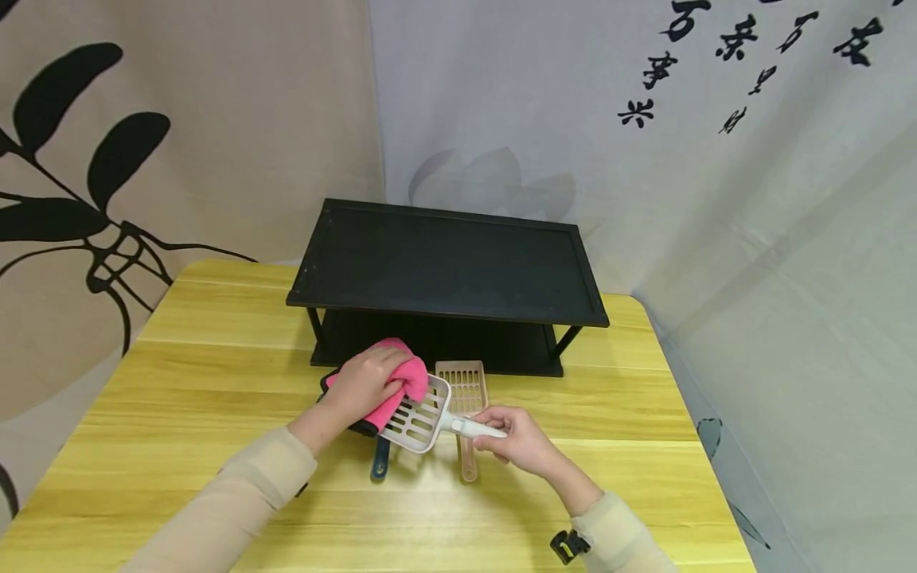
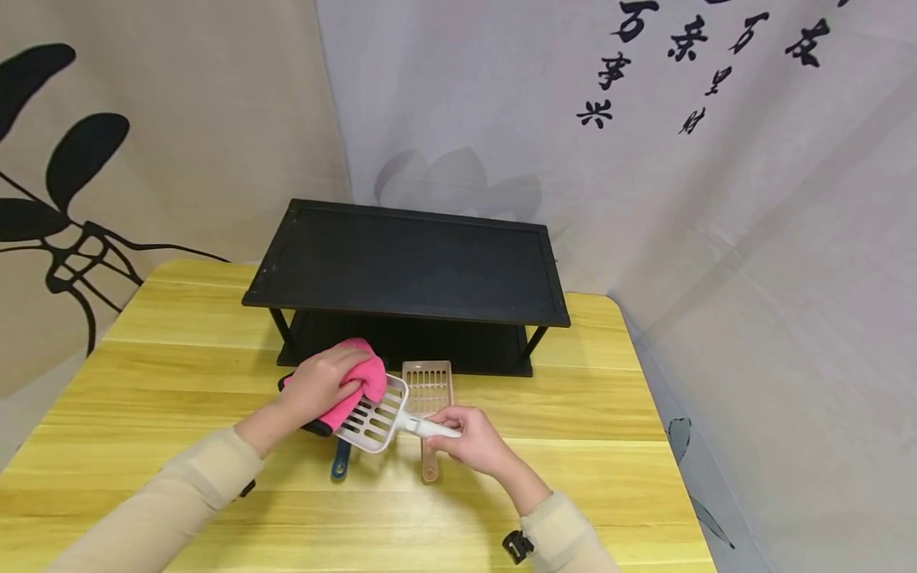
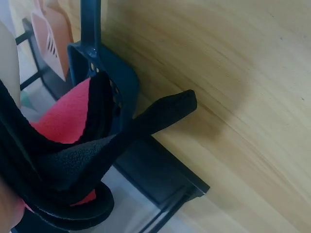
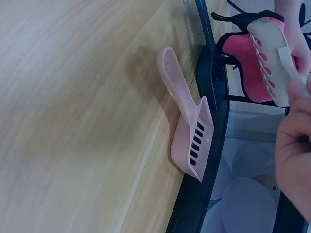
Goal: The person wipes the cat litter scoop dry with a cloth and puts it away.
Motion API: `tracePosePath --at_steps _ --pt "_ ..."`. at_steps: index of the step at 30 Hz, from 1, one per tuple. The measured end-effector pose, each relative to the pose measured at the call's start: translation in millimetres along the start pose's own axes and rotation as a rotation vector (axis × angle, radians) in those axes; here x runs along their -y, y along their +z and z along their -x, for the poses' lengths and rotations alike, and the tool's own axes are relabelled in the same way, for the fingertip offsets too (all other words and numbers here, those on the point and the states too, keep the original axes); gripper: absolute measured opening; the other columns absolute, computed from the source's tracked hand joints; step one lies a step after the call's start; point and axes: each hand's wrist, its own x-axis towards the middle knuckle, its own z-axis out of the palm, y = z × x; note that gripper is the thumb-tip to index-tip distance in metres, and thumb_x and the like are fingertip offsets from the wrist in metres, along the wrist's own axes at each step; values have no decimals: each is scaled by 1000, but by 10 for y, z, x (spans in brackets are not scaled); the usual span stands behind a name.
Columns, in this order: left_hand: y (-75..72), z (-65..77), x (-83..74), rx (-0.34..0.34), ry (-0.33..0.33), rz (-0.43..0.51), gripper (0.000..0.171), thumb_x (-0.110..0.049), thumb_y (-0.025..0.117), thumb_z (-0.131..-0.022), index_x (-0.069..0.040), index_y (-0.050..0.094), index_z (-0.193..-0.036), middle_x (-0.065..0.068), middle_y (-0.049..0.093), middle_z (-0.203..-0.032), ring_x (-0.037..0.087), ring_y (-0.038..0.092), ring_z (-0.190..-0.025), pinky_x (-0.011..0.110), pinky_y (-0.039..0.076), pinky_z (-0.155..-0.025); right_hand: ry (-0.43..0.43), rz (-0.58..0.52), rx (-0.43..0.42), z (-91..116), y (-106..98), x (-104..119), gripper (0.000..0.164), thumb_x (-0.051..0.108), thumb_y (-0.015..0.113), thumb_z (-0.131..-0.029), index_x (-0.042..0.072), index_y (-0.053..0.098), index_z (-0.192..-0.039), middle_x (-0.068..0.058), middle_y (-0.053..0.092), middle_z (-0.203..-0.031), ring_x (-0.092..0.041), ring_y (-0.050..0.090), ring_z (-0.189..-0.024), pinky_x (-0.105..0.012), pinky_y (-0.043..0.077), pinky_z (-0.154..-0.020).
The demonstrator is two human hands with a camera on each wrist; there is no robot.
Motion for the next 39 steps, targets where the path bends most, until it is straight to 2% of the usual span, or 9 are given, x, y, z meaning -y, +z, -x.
tracePosePath --at_steps 7,10,13,17,21,26,32,35,39 --pt "-71 69 92 -108 -12 2 39 -13 77 -75 -4 64 -111 13 69 -104 24 67 -92 38 54 -79 -3 1 0 -1 -44 -50 27 10 69 -83 -4 63 -106 -6 62 -79 -6 41 -46 -16 34 -43" --pt "-123 84 159 -144 -8 -7 39 -12 76 -76 -2 64 -111 15 69 -105 26 68 -91 39 55 -78 2 -24 4 11 -78 -103 27 8 67 -84 -6 62 -107 -3 62 -77 -5 41 -46 -17 35 -43" --pt "-198 118 251 -161 -89 -8 38 -10 75 -76 0 64 -111 17 68 -106 29 67 -92 41 54 -79 15 -63 4 35 -137 -182 35 8 67 -84 -7 56 -114 2 60 -74 -4 42 -49 -18 37 -45" --pt "-308 182 363 -148 -212 19 39 -9 74 -78 0 62 -115 18 67 -109 31 66 -94 44 53 -82 33 -107 7 72 -223 -289 52 10 71 -81 -5 47 -125 5 59 -73 -5 42 -52 -21 36 -48" --pt "-351 206 369 -126 -232 17 41 -11 73 -80 0 61 -117 18 66 -111 31 66 -92 44 53 -81 76 -122 -37 84 -227 -338 46 10 69 -83 -2 49 -123 3 59 -74 -6 40 -48 -21 36 -46" --pt "-348 232 315 -125 -214 15 41 -9 74 -78 1 62 -115 19 67 -110 32 67 -92 44 54 -78 101 -150 -84 74 -200 -339 39 9 65 -86 -7 53 -119 -5 66 -80 -4 40 -47 -20 34 -45" --pt "-342 244 253 -142 -177 11 42 -8 75 -76 -1 62 -116 18 67 -108 30 68 -87 43 55 -76 84 -133 -47 33 -161 -317 35 13 56 -92 -9 56 -118 -23 68 -93 -2 41 -46 -18 32 -44" --pt "-331 209 169 -172 -107 8 45 -7 76 -74 -2 63 -116 17 68 -108 29 68 -88 41 55 -76 75 -137 -28 -8 -111 -287 36 14 54 -93 -12 55 -119 -22 68 -89 -2 40 -44 -18 30 -42" --pt "-277 143 9 -231 52 16 46 -6 79 -70 0 65 -113 15 68 -109 27 68 -93 37 55 -76 80 -156 -32 -73 -20 -225 38 14 53 -93 -14 55 -118 -11 68 -80 -1 39 -43 -17 30 -41"
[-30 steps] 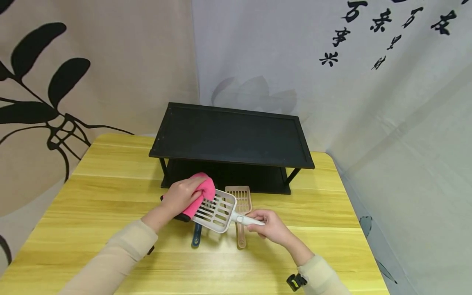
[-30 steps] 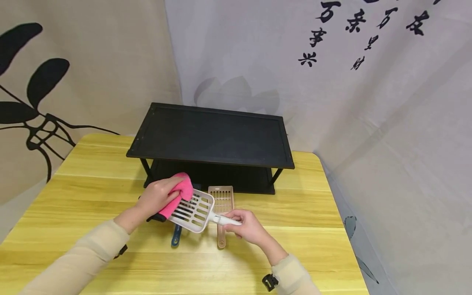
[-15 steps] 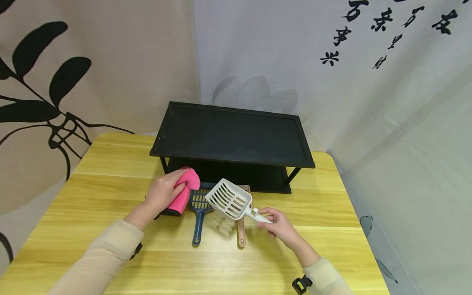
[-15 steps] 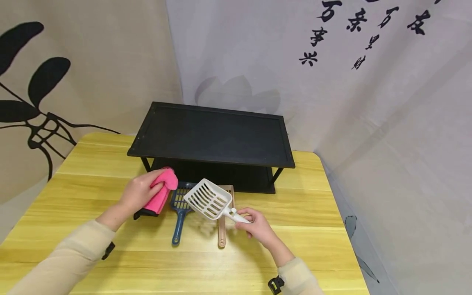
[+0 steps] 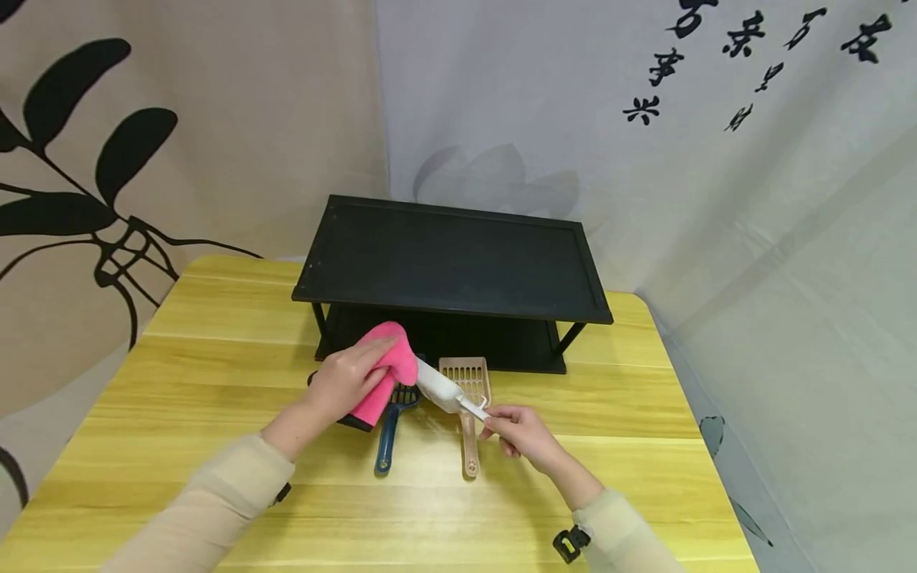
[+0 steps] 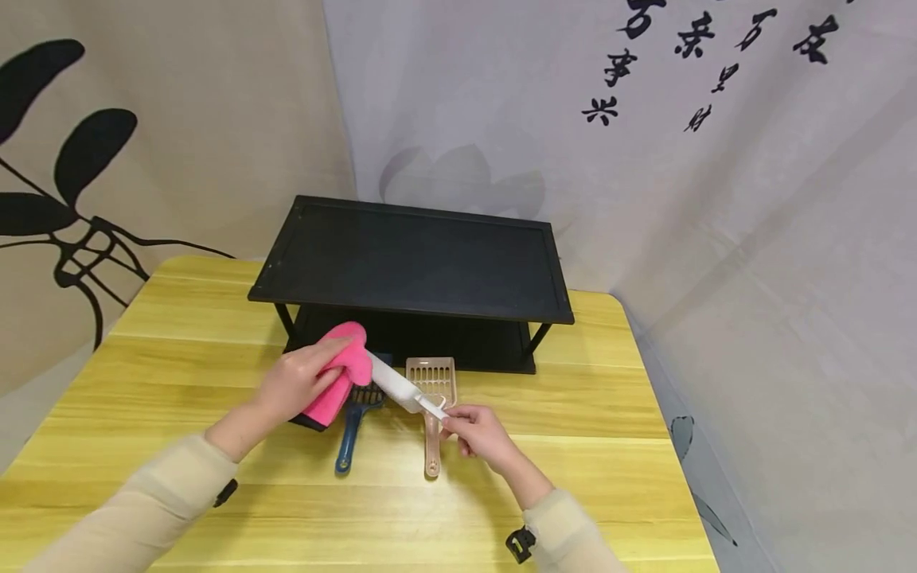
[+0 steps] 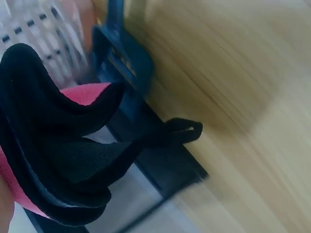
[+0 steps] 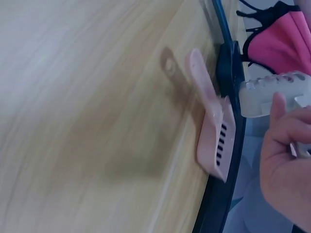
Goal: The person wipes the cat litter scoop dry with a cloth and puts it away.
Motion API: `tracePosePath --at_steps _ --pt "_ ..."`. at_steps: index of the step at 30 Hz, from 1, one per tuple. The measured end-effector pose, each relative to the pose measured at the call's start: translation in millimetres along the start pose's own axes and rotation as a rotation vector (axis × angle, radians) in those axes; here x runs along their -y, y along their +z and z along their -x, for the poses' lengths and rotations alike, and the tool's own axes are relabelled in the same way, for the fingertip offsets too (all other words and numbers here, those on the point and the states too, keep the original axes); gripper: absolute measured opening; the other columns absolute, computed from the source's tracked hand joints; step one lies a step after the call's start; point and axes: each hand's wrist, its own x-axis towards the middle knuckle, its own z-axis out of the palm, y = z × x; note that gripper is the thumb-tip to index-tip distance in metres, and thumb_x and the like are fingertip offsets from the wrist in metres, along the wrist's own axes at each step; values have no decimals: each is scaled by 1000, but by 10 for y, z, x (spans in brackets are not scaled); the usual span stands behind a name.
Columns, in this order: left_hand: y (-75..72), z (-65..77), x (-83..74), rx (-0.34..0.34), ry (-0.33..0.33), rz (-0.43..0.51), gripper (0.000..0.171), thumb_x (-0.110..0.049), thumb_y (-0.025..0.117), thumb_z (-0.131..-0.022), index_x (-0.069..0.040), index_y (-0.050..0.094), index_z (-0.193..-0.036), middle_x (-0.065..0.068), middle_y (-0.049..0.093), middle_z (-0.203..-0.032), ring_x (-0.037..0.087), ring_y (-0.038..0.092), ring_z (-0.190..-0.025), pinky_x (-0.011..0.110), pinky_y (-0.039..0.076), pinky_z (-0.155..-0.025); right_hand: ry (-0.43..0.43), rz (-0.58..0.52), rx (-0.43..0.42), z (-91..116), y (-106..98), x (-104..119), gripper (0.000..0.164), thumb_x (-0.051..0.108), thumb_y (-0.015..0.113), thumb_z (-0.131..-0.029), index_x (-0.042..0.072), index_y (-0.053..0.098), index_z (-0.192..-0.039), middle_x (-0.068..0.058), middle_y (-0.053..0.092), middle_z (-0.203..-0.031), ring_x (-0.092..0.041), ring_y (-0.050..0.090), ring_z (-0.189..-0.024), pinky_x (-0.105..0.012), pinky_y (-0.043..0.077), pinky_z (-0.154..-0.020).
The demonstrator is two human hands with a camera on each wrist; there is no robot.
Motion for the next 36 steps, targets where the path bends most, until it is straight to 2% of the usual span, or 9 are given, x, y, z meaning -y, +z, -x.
tracePosePath --at_steps 3,6,11,14,23,26,31,33,36 --pt "72 -25 -101 -1 119 -7 49 -8 81 -68 2 65 -113 15 68 -109 26 67 -96 35 54 -77 2 -4 -11 -42 65 39 35 13 53 -92 -13 56 -116 -5 66 -76 -2 38 -43 -17 29 -40" --pt "130 -21 -146 10 162 -30 51 -11 82 -67 3 64 -113 16 68 -109 26 67 -98 35 54 -79 -5 6 3 -63 103 67 33 11 54 -92 -13 58 -114 -10 67 -76 -3 37 -43 -18 29 -40" --pt "162 13 -113 15 122 -39 53 -12 81 -68 4 63 -114 17 67 -111 27 66 -99 36 54 -81 -16 42 32 -61 96 82 31 10 57 -91 -12 60 -113 -28 66 -83 -4 36 -44 -17 29 -41" --pt "165 32 -72 29 117 -45 52 -11 80 -69 4 62 -115 17 67 -112 27 66 -100 35 54 -81 -16 56 25 -56 72 82 29 10 57 -91 -10 61 -112 -32 64 -87 -4 35 -44 -17 29 -41" --pt "148 78 55 19 64 -54 49 -6 78 -71 4 62 -116 17 67 -112 27 66 -99 36 54 -78 -15 78 31 -15 20 89 31 10 58 -91 -10 60 -115 -28 66 -86 -5 35 -45 -18 29 -42" --pt "119 86 99 19 51 -69 49 -7 77 -72 4 61 -117 18 67 -112 27 66 -98 36 54 -78 -16 73 33 3 1 101 32 11 58 -91 -9 60 -116 -21 68 -82 -5 34 -44 -18 29 -43" --pt "22 64 155 -23 -8 -99 50 -5 77 -71 4 60 -117 19 66 -111 29 67 -97 39 54 -76 -32 17 59 22 -31 117 34 12 54 -93 -11 56 -117 -1 66 -78 -3 37 -44 -17 30 -43" --pt "-11 51 162 -22 -25 -110 51 -5 77 -71 4 60 -118 19 66 -113 30 66 -98 39 54 -77 -34 4 79 24 -41 112 35 13 52 -94 -12 54 -119 -1 66 -80 -3 41 -45 -17 32 -43" --pt "-42 32 139 4 -34 -106 52 -5 77 -72 4 59 -120 20 65 -114 30 65 -100 39 54 -78 -26 5 115 23 -43 88 38 17 49 -96 -13 52 -120 -12 67 -86 -3 47 -48 -17 37 -44"
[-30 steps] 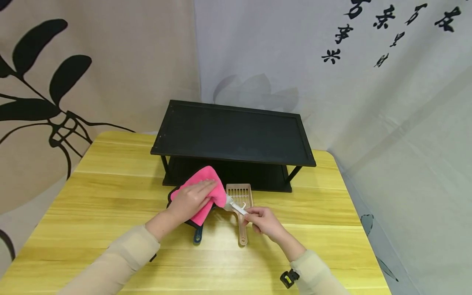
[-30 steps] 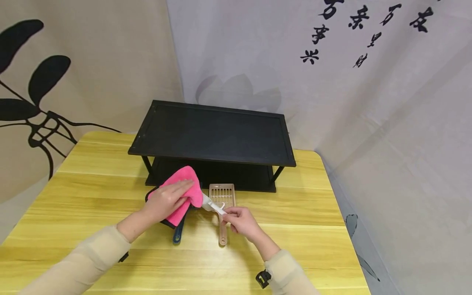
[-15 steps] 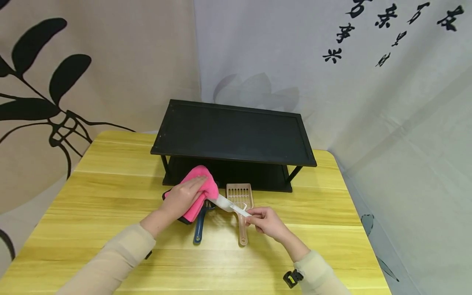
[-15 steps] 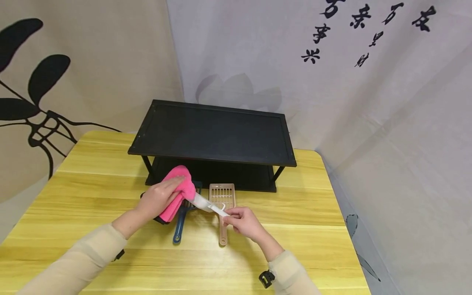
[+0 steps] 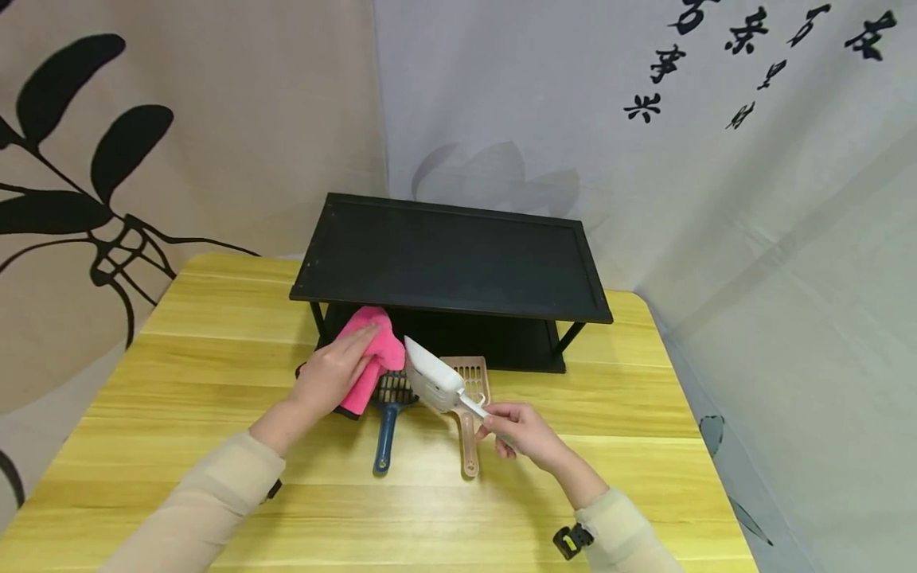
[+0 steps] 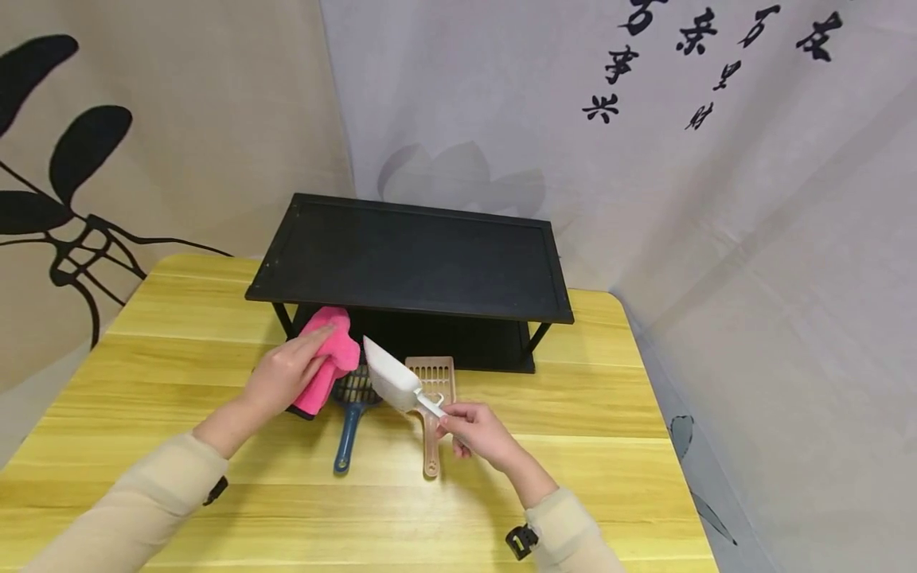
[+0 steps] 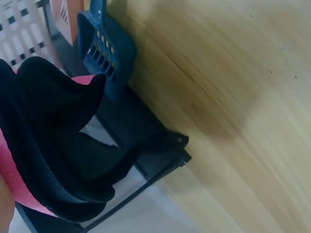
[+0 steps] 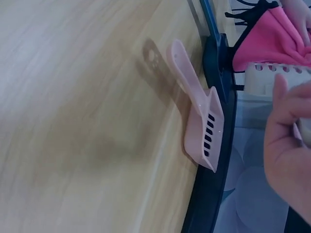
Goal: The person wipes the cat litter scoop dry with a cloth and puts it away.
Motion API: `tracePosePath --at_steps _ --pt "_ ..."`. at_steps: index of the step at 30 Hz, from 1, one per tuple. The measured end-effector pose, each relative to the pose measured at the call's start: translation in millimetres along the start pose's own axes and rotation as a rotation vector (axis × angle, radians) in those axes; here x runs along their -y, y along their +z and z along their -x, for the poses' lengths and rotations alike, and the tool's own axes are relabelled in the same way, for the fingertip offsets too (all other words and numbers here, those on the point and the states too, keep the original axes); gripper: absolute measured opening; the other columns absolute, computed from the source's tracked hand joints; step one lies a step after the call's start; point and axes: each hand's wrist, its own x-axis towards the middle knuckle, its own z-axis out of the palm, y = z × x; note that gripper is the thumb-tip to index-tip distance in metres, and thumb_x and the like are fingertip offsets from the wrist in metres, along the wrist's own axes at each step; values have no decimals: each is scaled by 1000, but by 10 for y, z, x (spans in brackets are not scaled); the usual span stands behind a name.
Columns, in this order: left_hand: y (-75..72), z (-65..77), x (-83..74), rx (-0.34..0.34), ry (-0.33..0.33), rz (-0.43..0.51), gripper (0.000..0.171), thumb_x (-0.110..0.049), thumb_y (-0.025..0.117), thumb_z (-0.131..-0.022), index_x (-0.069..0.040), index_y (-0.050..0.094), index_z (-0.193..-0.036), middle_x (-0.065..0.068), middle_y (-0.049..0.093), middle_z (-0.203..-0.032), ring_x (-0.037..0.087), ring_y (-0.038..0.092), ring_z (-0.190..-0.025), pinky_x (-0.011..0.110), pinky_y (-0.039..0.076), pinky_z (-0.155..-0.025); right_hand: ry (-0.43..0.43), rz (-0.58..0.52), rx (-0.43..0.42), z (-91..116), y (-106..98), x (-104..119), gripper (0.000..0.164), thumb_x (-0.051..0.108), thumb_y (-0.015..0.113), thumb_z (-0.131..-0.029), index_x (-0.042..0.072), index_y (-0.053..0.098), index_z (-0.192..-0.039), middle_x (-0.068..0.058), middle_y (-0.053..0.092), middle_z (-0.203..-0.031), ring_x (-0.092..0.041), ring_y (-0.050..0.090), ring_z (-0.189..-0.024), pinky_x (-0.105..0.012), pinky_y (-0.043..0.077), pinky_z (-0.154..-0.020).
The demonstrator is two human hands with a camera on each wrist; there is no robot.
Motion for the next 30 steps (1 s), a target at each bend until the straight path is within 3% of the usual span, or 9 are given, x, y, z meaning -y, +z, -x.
tracePosePath --at_steps 3,7,12,14,17,22,27,30 --pt "-8 -5 -48 23 2 40 50 -6 76 -73 5 59 -119 20 65 -114 31 65 -101 39 53 -79 9 1 46 -4 26 -27 40 20 45 -98 -14 52 -118 -22 64 -93 -4 49 -50 -19 39 -45" --pt "17 1 -165 64 21 126 50 -7 76 -74 4 59 -120 19 64 -118 30 63 -105 40 51 -85 12 -3 80 -27 96 -61 41 22 39 -100 -15 54 -109 -25 62 -91 -3 46 -48 -19 36 -43" --pt "115 34 -427 101 98 180 51 -14 75 -77 2 59 -122 18 62 -122 29 60 -112 38 50 -89 -15 -83 131 -62 178 -69 48 24 34 -102 -20 48 -112 -7 63 -79 0 41 -45 -16 33 -42" --pt "162 50 -526 97 148 158 52 -18 75 -77 1 60 -122 17 62 -122 30 60 -113 37 50 -89 -26 -125 154 -73 199 -65 51 25 33 -102 -23 45 -114 3 60 -76 1 40 -45 -15 32 -41" --pt "214 60 -615 72 192 107 55 -21 78 -73 1 61 -121 17 62 -122 30 59 -114 36 50 -89 -35 -168 174 -88 218 -78 54 28 33 -102 -24 42 -113 6 57 -74 1 39 -44 -15 31 -42" --pt "247 48 -601 46 153 76 57 -15 81 -68 1 62 -119 17 63 -120 31 60 -113 36 50 -87 -70 -182 194 -94 210 -97 51 29 33 -102 -19 45 -108 6 53 -72 2 37 -43 -16 28 -41" --pt "255 46 -466 24 79 89 53 -9 80 -69 3 62 -118 18 63 -119 32 61 -110 37 50 -87 -60 -187 189 -69 202 -66 51 29 33 -101 -20 45 -106 3 50 -70 1 35 -42 -16 28 -41" --pt "251 40 -392 0 70 91 54 -8 80 -68 4 62 -118 19 63 -119 31 62 -109 38 51 -85 -45 -182 173 -49 198 -41 51 27 33 -101 -23 43 -105 3 49 -69 1 35 -41 -15 28 -41"
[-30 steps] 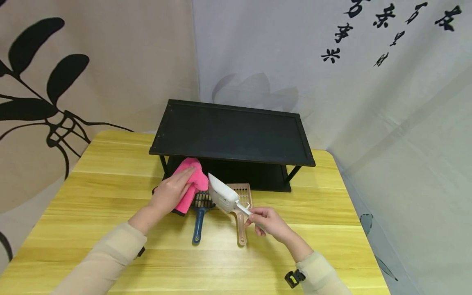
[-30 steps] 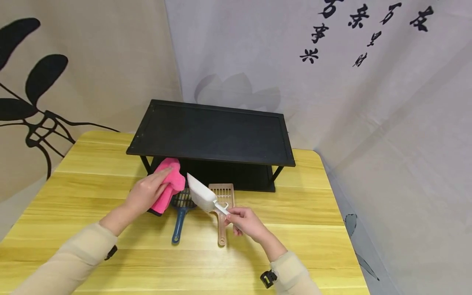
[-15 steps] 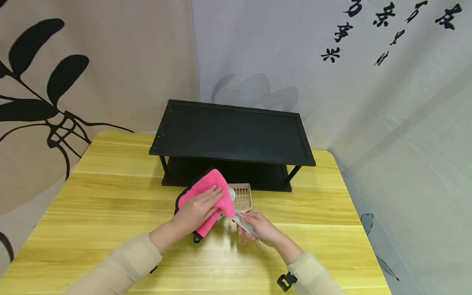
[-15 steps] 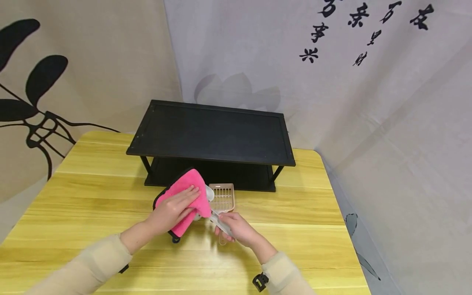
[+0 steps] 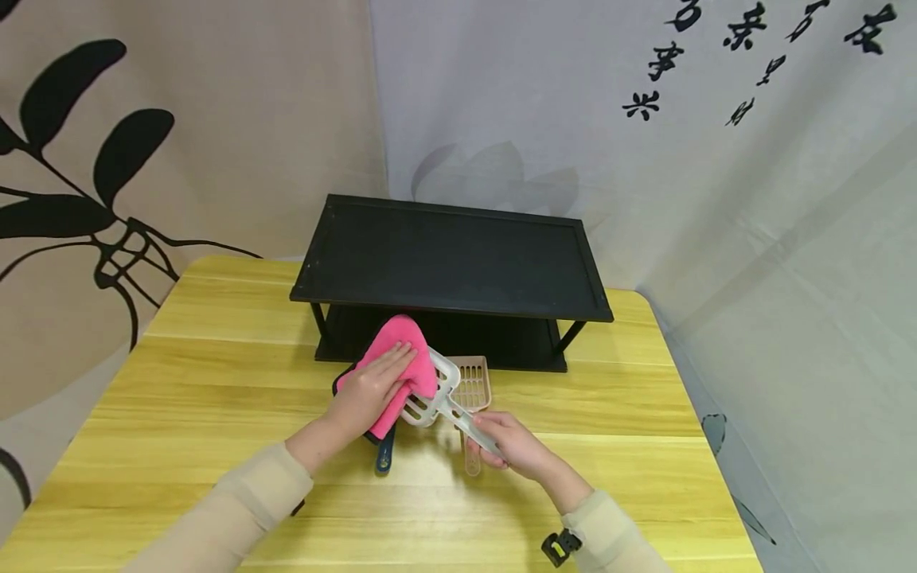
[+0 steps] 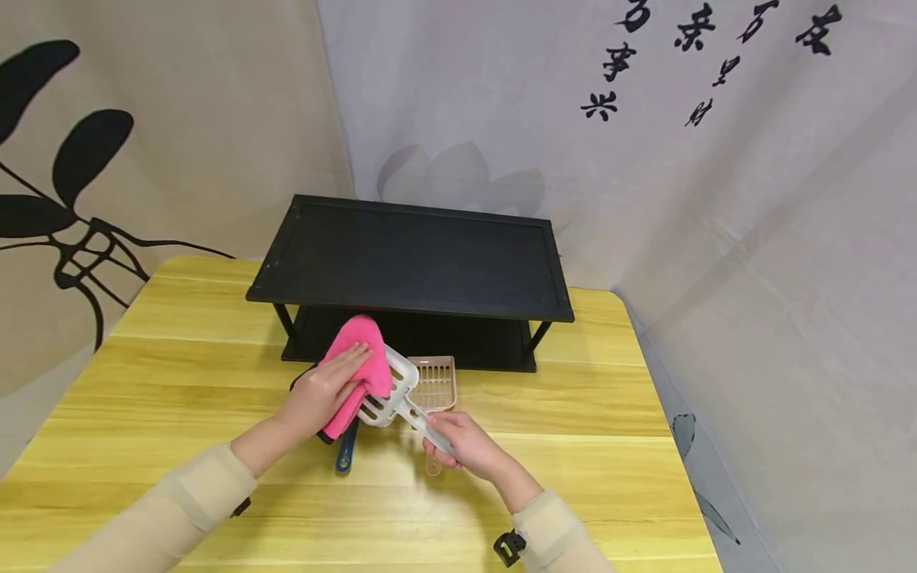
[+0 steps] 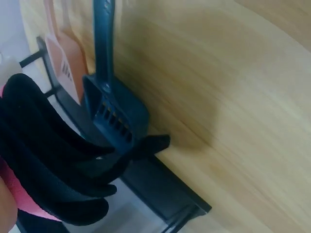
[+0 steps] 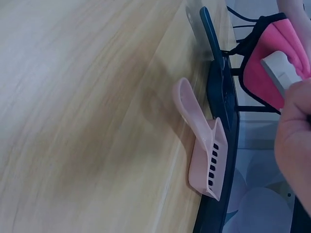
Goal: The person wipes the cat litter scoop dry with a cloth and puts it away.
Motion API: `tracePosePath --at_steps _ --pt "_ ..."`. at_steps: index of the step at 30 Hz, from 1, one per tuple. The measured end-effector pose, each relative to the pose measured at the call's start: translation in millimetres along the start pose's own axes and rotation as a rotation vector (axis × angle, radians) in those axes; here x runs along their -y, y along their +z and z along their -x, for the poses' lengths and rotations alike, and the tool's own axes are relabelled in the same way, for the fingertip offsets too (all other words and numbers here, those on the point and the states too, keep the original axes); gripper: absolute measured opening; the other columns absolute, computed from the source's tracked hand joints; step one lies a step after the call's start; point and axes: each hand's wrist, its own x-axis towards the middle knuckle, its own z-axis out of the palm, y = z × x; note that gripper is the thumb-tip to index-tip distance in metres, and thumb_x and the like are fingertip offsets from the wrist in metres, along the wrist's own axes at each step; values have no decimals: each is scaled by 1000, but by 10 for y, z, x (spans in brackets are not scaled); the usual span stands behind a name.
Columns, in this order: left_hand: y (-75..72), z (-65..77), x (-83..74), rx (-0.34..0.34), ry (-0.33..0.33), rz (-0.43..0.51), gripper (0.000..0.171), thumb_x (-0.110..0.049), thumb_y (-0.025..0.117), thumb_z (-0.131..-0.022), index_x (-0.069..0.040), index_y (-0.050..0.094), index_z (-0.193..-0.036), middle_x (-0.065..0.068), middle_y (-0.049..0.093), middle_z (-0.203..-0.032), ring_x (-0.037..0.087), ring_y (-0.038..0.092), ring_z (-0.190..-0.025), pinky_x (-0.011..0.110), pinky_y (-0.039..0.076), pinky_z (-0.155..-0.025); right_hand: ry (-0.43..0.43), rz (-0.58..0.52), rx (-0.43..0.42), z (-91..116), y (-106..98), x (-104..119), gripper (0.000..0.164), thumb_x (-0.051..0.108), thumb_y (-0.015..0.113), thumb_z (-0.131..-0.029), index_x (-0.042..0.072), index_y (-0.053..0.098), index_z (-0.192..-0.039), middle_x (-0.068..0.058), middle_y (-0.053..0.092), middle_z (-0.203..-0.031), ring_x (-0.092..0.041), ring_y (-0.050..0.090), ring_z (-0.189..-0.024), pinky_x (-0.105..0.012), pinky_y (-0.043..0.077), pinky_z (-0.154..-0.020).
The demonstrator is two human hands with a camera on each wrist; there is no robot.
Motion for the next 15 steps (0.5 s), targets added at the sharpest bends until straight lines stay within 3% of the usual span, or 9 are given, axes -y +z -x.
tracePosePath --at_steps 5,9,12,15 --pt "-16 -13 52 -42 22 4 55 -5 80 -67 5 61 -118 20 63 -118 31 63 -106 37 53 -82 -9 -13 5 24 -13 20 42 26 34 -102 -14 49 -103 5 51 -68 1 36 -42 -15 29 -40" --pt "-19 -6 89 -49 -20 4 53 -5 79 -69 4 61 -118 19 64 -118 30 64 -105 37 53 -81 -26 -26 15 40 -35 8 35 26 34 -102 -3 53 -96 6 50 -66 2 36 -41 -14 29 -40" --pt "-28 9 146 -36 -80 9 50 -6 77 -72 3 61 -119 19 64 -116 31 64 -104 38 53 -82 -33 -26 19 56 -50 -3 42 27 34 -102 -10 51 -93 5 50 -66 1 36 -41 -15 29 -39" --pt "-72 9 220 -2 -182 24 44 -4 73 -76 1 61 -119 20 65 -115 32 64 -103 41 52 -83 -36 20 8 85 -72 -1 50 28 35 -102 -20 46 -99 2 52 -69 1 37 -41 -16 29 -39"
